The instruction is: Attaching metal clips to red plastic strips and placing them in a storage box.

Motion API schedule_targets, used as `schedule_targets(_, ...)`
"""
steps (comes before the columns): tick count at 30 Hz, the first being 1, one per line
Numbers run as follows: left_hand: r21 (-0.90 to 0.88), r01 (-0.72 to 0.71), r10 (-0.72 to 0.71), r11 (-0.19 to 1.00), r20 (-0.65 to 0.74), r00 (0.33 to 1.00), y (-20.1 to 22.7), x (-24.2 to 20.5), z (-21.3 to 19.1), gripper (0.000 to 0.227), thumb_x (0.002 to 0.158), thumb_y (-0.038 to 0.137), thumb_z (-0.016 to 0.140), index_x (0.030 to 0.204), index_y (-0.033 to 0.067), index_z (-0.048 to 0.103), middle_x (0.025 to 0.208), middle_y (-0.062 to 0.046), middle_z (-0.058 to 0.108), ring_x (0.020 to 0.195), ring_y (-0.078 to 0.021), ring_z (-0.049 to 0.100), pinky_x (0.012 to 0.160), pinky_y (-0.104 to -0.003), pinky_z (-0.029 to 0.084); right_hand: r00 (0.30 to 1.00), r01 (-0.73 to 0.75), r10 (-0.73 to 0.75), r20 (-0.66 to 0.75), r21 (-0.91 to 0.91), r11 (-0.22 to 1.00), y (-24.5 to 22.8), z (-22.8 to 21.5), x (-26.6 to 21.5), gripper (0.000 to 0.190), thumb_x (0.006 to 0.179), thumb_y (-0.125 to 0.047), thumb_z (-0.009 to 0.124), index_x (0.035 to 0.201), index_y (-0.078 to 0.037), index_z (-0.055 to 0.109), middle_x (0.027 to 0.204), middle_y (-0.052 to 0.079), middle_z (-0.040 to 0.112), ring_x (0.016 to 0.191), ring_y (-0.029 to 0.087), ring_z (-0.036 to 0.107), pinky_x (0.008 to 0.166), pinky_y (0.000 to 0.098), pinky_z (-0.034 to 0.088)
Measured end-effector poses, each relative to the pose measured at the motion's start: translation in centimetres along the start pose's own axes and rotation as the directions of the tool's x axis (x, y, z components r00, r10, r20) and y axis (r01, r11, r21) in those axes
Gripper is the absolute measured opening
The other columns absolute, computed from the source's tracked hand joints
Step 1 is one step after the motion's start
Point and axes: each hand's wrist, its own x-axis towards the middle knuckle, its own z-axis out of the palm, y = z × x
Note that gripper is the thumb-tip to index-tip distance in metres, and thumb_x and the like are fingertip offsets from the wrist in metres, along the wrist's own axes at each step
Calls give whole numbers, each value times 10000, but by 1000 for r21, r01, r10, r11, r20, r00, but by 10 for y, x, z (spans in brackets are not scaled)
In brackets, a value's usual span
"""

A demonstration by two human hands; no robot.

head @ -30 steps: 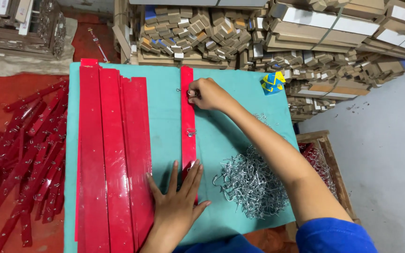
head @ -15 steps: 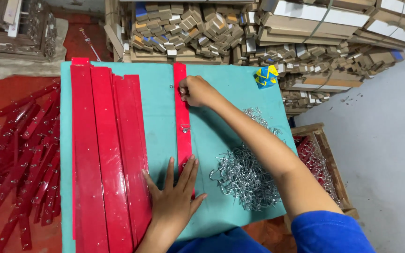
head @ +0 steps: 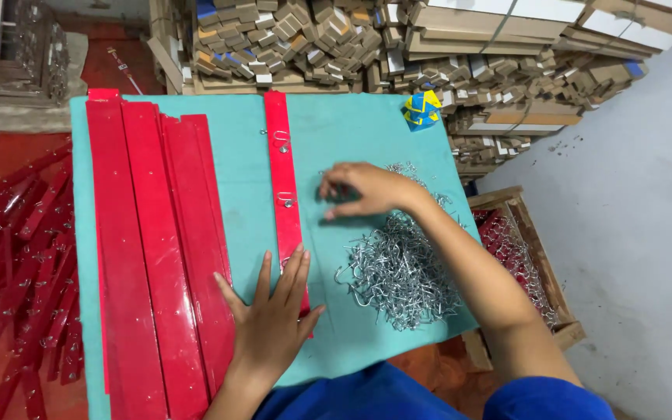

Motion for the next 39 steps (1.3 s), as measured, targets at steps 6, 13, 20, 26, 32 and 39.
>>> schedule_targets(6, 4, 9, -10, 1000, 9, 1000, 1, -2, 2, 859, 902, 682, 536, 1607, 225, 360, 1659, 117, 348, 1533, -227, 316, 1059, -881, 178, 938, -213, 206, 279, -5, 977, -3, 57, -53, 200, 877, -303, 815, 965, -165, 699, 794, -10, 719, 701, 166, 664, 615, 330, 478)
schedule_targets(13, 22, 13, -14, 1000, 32, 999, 2, 0, -1, 858, 901, 676, 516, 1615, 228, 353, 1665, 118, 338, 1534, -215, 307, 1062, -885, 166, 994, 73, -56, -95, 195, 978, -27, 43, -71, 149, 902, -198, 788, 1002, -102, 732, 946, 27, 692, 792, 148, 679, 719, 282, 561)
schedule_targets(20, 13, 11, -12, 1000, 32, 999, 0, 1, -3, 850, 904, 651, 524, 1614, 221, 345, 1654, 113, 366, 1527, -251, 345, 1062, -879, 159, 828, 116, 81, -555, 312, 943, -26, 55, -69, 206, 858, -178, 840, 1043, -108, 782, 993, 37, 659, 841, 129, 621, 716, 230, 552)
schedule_targets(26, -10, 8, -8, 1000, 42, 999, 0, 0, -3, 852, 904, 650, 513, 1616, 223, 326, 1662, 104, 350, 1540, -273, 316, 1067, -878, 137, 642, 127, 250, -725, 422, 898, -1, 68, -68, 206, 849, -185, 833, 1038, -141, 764, 1033, 30, 667, 986, 168, 619, 888, 284, 534)
schedule_targets(32, -6, -9, 9, 1000, 27, 1000, 0, 1, -2, 843, 903, 669, 503, 1599, 220, 345, 1680, 86, 313, 1558, -282, 271, 1054, -880, 168, 734, 341, 507, -451, 892, 298, -3, 51, -56, 36, 1014, -86, 599, 1006, -84, 564, 1223, 163, 631, 1163, 392, 705, 891, 407, 642)
schedule_targets(39, 5, -14, 14, 1000, 17, 1000, -3, -1, 0, 876, 910, 741, 415, 1611, 227, 306, 1699, 103, 262, 1579, -286, 209, 1056, -860, 185, 790, -7, 534, -300, 867, 498, 34, 33, -1, 68, 972, -94, 707, 961, -31, 682, 891, 93, 748, 756, 104, 671, 696, 202, 573)
